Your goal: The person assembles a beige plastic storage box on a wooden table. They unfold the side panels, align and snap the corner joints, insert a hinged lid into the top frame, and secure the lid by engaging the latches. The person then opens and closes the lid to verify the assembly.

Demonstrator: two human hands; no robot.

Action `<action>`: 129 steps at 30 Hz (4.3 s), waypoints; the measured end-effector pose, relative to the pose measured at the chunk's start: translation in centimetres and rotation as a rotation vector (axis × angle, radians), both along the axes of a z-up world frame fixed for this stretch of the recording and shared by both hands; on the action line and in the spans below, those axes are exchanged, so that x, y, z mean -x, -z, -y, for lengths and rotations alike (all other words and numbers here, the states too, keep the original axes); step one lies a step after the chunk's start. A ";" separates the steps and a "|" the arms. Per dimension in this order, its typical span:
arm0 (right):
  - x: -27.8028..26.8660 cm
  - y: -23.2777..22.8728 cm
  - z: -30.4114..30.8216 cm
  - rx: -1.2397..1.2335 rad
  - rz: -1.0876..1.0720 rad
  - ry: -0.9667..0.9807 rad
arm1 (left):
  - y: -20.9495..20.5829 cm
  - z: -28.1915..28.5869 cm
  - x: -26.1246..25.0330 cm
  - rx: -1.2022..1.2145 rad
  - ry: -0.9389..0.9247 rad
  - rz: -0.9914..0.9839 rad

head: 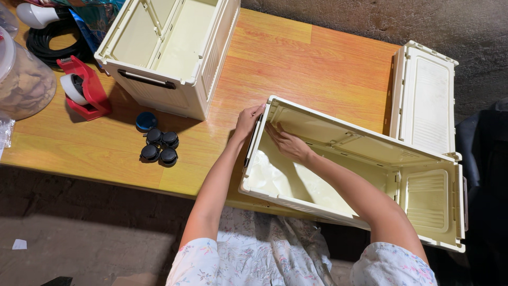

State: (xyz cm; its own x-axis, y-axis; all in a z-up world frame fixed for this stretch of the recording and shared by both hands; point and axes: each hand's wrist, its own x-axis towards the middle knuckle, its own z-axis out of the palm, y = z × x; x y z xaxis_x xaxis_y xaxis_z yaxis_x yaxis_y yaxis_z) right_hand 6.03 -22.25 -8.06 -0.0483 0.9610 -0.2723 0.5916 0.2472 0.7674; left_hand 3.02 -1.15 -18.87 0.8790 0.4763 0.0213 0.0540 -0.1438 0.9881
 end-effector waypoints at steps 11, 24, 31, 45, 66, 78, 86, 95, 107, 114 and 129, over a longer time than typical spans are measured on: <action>-0.3 0.7 -0.4 0.029 -0.038 0.027 | 1.9 -0.5 -1.0 -0.096 0.020 0.049; -0.6 1.2 -0.5 -0.234 -0.324 -0.046 | -3.0 -0.4 0.5 -0.107 0.063 -0.114; -0.8 -5.3 0.6 -0.719 -0.542 -0.062 | -13.8 0.5 1.5 -0.078 -0.015 0.085; -1.4 -10.3 -2.1 -1.083 -0.821 0.209 | -20.0 2.6 3.0 -0.562 0.035 -0.031; -1.1 -7.8 -0.2 -0.871 -0.486 0.088 | -19.1 3.4 3.9 -0.916 -0.024 0.059; -1.2 -7.7 -1.1 -0.851 -0.455 0.059 | -18.5 3.2 3.3 -0.979 0.009 0.001; -2.0 -7.7 -0.7 -0.783 -0.594 0.165 | -18.1 4.3 2.9 -1.203 -0.034 -0.024; -7.5 -11.0 13.6 -0.639 -0.731 0.784 | -18.6 11.0 -0.9 -1.529 0.118 0.117; -8.6 -10.3 19.9 -0.690 -0.998 0.837 | -17.9 17.1 -6.0 -1.293 0.542 0.007; -8.0 -10.6 17.1 -0.632 -1.028 0.769 | -17.3 14.5 -4.7 -1.337 0.479 0.042; -4.8 -10.3 5.5 -0.627 -1.074 0.445 | -20.3 5.7 4.0 -1.339 0.461 -0.324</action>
State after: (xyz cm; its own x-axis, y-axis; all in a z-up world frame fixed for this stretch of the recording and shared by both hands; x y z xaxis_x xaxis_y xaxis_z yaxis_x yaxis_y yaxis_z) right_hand 10.88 -27.70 2.24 0.3910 0.8991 0.1968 0.9114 -0.3485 -0.2188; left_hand -0.95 -6.83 1.39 0.9981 -0.0613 -0.0107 -0.0606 -0.9966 0.0557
